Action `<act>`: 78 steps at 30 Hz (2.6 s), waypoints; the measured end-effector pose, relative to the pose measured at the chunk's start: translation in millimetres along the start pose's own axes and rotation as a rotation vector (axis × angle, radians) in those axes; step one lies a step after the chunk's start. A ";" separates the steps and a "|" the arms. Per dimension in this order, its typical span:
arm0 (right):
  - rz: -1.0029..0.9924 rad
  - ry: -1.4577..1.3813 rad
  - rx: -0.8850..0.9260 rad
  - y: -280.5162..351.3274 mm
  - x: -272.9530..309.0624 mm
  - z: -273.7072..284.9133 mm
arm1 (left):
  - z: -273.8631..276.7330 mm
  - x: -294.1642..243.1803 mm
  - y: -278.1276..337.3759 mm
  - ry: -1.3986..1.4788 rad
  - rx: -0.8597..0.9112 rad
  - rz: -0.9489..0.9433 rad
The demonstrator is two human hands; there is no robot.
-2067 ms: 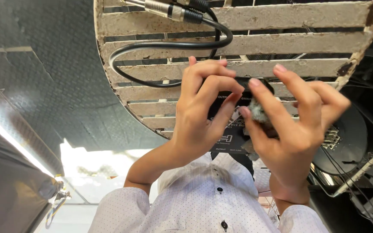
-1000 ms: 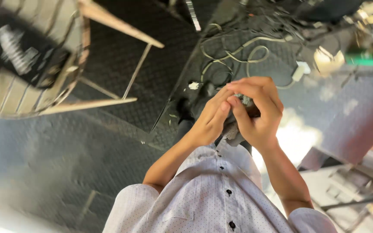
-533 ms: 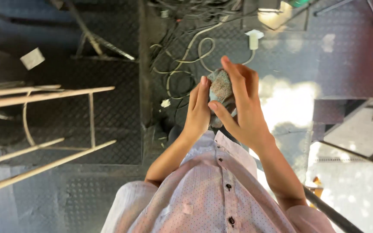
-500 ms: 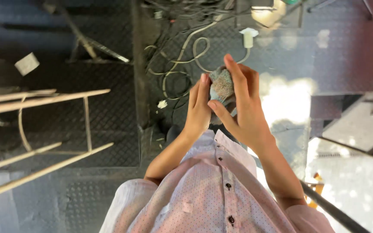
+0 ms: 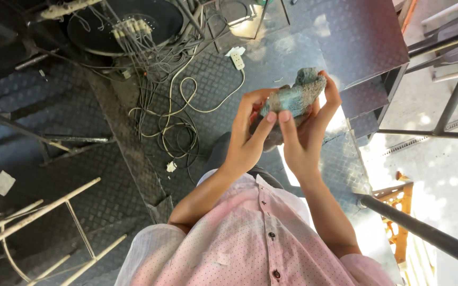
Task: Cleaning a Marshall amplifier and a direct box with a cloth.
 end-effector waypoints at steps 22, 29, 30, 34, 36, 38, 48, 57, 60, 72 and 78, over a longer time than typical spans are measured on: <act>0.084 0.286 0.139 -365.6 -83.4 -8.3 | 28.6 36.6 -353.1 -0.416 -0.328 -0.279; 0.121 0.301 0.254 -454.2 -102.9 -19.6 | 39.0 51.9 -427.6 -0.132 -0.384 -0.198; 0.123 0.317 0.269 -466.1 -105.8 -19.0 | 38.5 53.1 -437.4 -0.175 -0.396 -0.199; 0.154 0.322 0.355 -524.2 -119.2 -20.1 | 38.8 70.9 -484.8 -0.176 -0.478 -0.210; 0.167 0.371 0.397 -554.6 -122.6 -20.0 | 38.4 85.7 -507.3 -0.157 -0.566 -0.123; 0.191 0.382 0.430 -584.6 -124.9 -16.8 | 30.3 83.9 -534.7 -0.088 -0.596 -0.161; 0.228 0.403 0.569 -679.2 -149.0 -29.3 | 49.0 102.4 -618.0 0.048 -0.654 -0.174; 0.237 0.525 0.604 -745.9 -170.6 -62.6 | 120.5 67.1 -673.4 -0.308 -0.446 -0.040; 0.217 0.558 0.638 -759.4 -176.2 -89.8 | 153.1 54.4 -678.2 -0.445 -0.405 -0.045; 0.371 0.847 0.813 -758.9 -222.3 -217.4 | 259.4 79.8 -673.0 -0.408 -0.562 -0.006; 0.514 0.780 0.999 -740.6 -207.0 -213.4 | 272.7 76.2 -675.4 -0.612 -0.531 -0.192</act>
Point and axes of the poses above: each hand's wrist, its own y-axis away from the middle knuckle, its own z-axis out of the back of the hand, x = y × z, the point moved 3 cm from there along -y, towards the middle knuckle, and after that the axes turned 3 degrees about -z, right-handed, at the moved point
